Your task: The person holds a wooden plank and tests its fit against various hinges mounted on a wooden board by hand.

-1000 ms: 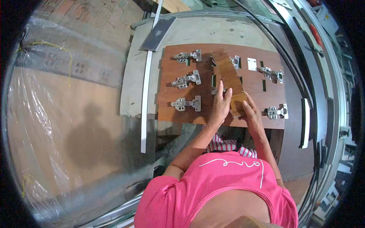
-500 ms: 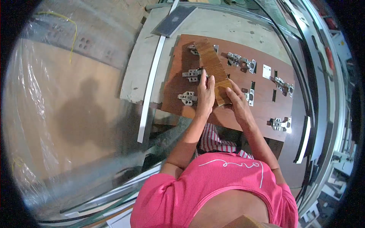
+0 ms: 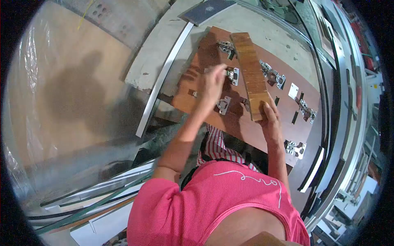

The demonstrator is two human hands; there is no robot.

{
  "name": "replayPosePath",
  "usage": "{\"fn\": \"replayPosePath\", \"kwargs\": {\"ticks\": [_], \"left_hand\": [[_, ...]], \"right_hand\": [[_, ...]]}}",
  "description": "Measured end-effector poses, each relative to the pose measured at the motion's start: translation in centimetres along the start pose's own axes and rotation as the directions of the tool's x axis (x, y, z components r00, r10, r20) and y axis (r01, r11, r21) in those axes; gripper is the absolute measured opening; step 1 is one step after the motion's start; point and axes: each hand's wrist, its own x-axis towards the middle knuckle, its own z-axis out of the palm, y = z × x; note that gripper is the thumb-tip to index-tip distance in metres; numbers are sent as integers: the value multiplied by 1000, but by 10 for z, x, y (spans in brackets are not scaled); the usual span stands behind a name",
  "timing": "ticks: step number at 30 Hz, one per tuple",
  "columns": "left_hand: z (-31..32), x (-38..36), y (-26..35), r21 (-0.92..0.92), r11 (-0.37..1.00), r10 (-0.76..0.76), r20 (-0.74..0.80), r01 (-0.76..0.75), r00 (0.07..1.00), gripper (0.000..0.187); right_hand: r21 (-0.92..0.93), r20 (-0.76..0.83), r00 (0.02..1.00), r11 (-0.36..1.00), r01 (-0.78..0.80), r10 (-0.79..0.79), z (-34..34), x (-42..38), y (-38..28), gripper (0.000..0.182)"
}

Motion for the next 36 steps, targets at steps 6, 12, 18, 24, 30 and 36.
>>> {"fn": "replayPosePath", "kwargs": {"ticks": [6,12,18,24,30,36], "left_hand": [[-49,41,-50,537,804,158,223,-256,962,33],[-53,66,-60,505,763,260,331,-403,907,28],[-61,81,-67,465,777,319,291,-425,902,32],[-59,88,-80,418,829,275,273,-371,922,27],[-64,83,-73,391,890,141,255,-236,957,26],[-66,88,-73,416,846,185,359,-335,915,36]], "right_hand": [[-64,26,996,994,84,-83,-22,-21,12,62],[-56,82,995,997,-43,48,-13,-40,16,64],[-80,100,993,996,-49,57,0,-37,24,65],[-167,97,995,986,-6,23,2,-23,48,56],[-138,99,994,989,50,-37,13,-34,37,57],[16,37,999,1000,-24,24,22,-38,43,58]]}}
